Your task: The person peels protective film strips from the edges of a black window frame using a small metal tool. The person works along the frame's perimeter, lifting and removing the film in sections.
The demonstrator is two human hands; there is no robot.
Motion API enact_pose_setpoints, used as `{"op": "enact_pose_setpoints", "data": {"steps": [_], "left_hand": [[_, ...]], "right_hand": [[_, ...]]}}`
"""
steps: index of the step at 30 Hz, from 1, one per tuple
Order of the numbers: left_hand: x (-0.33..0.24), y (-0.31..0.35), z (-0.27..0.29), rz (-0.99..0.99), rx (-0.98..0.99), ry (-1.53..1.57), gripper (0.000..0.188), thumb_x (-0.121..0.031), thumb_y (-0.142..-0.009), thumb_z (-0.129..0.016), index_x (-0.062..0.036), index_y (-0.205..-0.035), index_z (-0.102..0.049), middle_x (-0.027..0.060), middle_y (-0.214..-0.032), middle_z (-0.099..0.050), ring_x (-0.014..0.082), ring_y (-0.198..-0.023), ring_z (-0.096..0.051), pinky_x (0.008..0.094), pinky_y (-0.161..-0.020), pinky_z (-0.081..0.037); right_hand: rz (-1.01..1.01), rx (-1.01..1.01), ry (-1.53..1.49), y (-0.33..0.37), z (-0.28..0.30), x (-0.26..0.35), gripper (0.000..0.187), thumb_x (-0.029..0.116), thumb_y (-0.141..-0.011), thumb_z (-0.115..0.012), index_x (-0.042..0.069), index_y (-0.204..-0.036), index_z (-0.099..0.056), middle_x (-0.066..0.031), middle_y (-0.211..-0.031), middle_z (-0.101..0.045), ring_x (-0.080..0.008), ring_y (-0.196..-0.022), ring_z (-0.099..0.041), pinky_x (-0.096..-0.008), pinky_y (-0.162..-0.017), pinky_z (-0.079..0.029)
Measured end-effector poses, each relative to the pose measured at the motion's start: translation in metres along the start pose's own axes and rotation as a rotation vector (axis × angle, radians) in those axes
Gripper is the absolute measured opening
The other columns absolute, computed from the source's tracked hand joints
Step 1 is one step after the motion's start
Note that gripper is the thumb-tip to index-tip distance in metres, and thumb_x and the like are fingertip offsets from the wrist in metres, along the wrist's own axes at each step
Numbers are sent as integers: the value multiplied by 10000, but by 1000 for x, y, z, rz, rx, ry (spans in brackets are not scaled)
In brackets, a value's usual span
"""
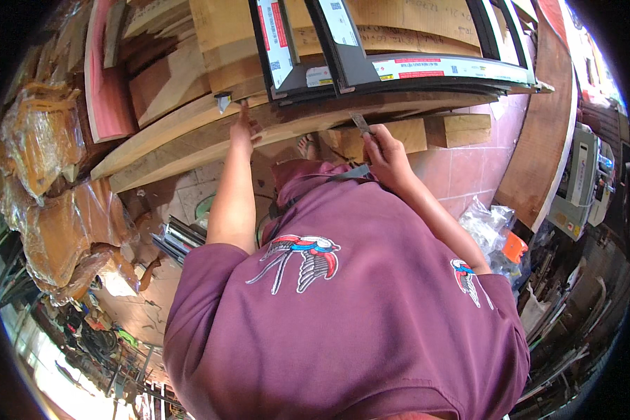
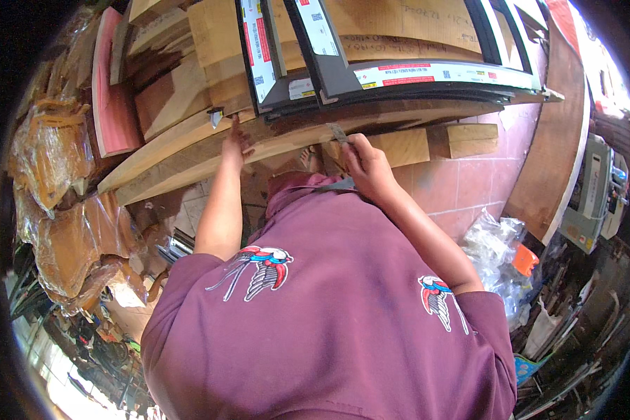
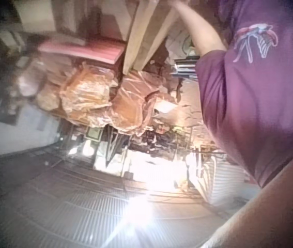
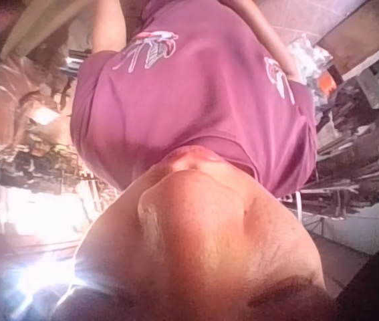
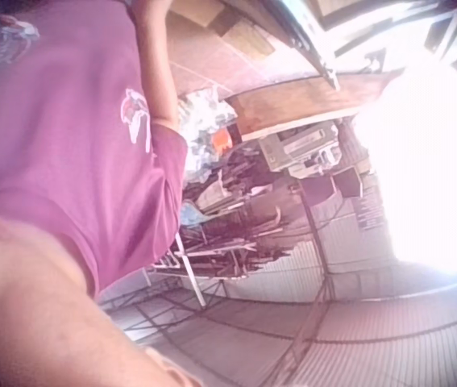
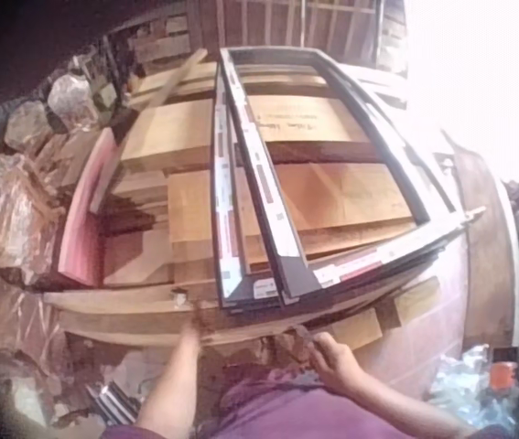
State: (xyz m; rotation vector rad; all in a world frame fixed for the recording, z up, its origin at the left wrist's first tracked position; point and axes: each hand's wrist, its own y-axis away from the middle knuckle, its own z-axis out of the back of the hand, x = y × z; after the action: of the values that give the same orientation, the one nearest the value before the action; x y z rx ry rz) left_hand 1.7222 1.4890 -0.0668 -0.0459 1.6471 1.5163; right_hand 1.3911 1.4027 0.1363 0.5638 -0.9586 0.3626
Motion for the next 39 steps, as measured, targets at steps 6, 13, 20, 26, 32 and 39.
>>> {"op": "enact_pose_setpoints", "data": {"steps": [6, 13, 20, 26, 32, 39], "left_hand": [[42, 43, 1, -417, 149, -666, 722, -683, -909, -611, 29, -810, -684, 115, -637, -651, 240, -637, -676, 399, -582, -514], [30, 41, -11, -826, 156, -730, 324, -195, -907, -652, 36, -1129, -698, 257, -1006, -723, 342, -968, -716, 417, -876, -544], [20, 45, -12, -973, -58, -883, 457, -7, -887, -571, -41, -1342, -601, 223, -1378, -568, 384, -1290, -534, 436, -1069, -432], [-45, 140, -36, -1594, -28, -812, 402, -159, -951, -599, -72, -1344, -602, 146, -1420, -550, 335, -1347, -484, 520, -1140, -316], [-62, 137, -85, -1697, 17, -1295, 543, -433, -984, -568, -117, -1425, -562, 89, -1532, -480, 350, -1424, -405, 638, -1148, -241], [-84, 128, -76, -1612, -184, -1247, 532, -517, -1008, -499, -157, -1378, -630, 185, -1532, -469, 371, -1448, -384, 688, -1153, -192]], "right_hand": [[66, 6, 32, -6, 0, -1, 151, 172, -1020, -571, 32, -1063, -533, -266, -797, -613, -498, -777, -605, -452, -662, -498], [51, 22, 76, -10, 4, 4, 169, 197, -1020, -578, 38, -1057, -536, -266, -788, -619, -491, -764, -609, -463, -661, -494], [145, -59, 93, -9, 12, -2, 167, 187, -1013, -594, 45, -1093, -557, -258, -812, -638, -479, -771, -623, -473, -679, -504], [242, -205, 148, -9, 17, -10, 146, 147, -1001, -600, 19, -1070, -591, -235, -900, -630, -448, -860, -630, -439, -743, -513], [323, -256, 97, -39, 29, 22, 103, 103, -999, -592, 6, -1029, -609, -205, -914, -634, -397, -850, -637, -403, -749, -511], [274, -197, -33, -35, 16, 14, 135, 122, -1005, -595, -4, -1053, -612, -204, -879, -645, -340, -792, -637, -376, -747, -513]]}}
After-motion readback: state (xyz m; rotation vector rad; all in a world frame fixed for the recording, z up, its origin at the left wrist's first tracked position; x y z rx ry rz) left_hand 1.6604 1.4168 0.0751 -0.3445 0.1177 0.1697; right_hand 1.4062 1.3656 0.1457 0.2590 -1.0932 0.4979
